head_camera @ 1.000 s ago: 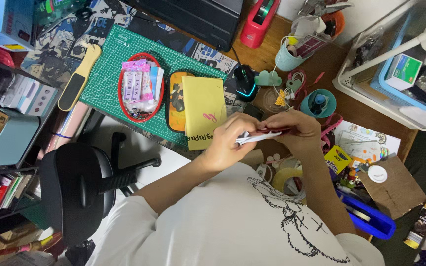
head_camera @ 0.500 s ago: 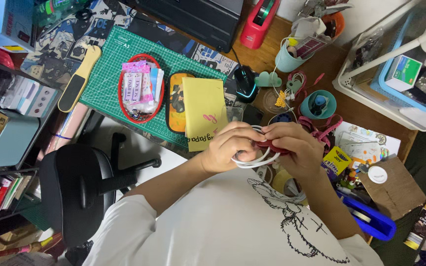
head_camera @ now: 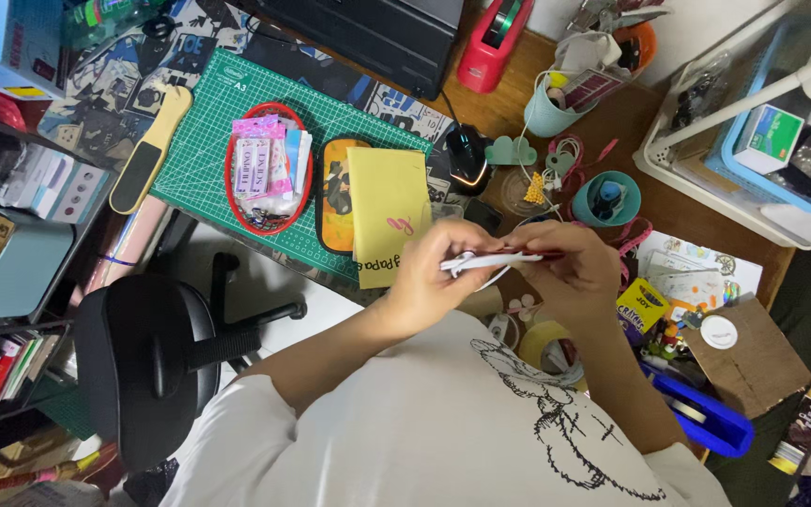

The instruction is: The person tidies a cluttered desk by gathering loose objects like pens, cables, and small containers, placing some items into a red basket and others into a white storage cart. They wind a white charging cable, handle a yellow notebook, and rearrange various craft and office supplies across the desk surface.

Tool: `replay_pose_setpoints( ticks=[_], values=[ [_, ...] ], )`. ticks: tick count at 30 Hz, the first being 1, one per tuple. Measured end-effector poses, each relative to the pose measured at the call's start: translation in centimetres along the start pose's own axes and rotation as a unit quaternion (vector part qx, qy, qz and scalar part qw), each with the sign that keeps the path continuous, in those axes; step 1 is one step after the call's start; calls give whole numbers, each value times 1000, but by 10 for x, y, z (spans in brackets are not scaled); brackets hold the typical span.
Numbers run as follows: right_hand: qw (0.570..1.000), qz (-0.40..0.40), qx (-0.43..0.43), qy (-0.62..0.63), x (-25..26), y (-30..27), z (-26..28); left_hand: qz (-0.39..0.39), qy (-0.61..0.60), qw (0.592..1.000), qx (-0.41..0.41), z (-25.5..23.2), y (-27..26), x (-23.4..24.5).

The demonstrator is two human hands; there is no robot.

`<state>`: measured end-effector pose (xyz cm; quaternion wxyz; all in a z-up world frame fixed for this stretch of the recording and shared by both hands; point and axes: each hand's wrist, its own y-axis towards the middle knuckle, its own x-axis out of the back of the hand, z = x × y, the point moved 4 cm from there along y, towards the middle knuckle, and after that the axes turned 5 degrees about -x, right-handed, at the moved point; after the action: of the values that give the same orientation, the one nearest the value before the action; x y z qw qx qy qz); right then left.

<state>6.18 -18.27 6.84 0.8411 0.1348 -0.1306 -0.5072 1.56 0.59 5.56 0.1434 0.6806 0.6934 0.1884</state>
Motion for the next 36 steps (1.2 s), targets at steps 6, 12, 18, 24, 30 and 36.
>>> replay_pose_setpoints(
  ticks=[6,12,18,24,30,36],
  values=[
    [999,1,-6,49,4,-1,-12,26,10,999,46,-7,5,-1],
    [997,10,15,80,4,-3,-19,36,75,995,-55,-23,7,1],
    [996,14,-10,92,3,-6,-19,38,52,998,-16,-23,7,3],
    [997,24,-24,72,1,-7,-26,24,29,996,81,1,-1,1],
    [981,37,-184,54,-7,-14,-77,-7,-101,979,177,58,-23,0],
    [941,24,-326,86,-14,17,-138,-143,-251,941,176,155,-25,14]
  ],
)
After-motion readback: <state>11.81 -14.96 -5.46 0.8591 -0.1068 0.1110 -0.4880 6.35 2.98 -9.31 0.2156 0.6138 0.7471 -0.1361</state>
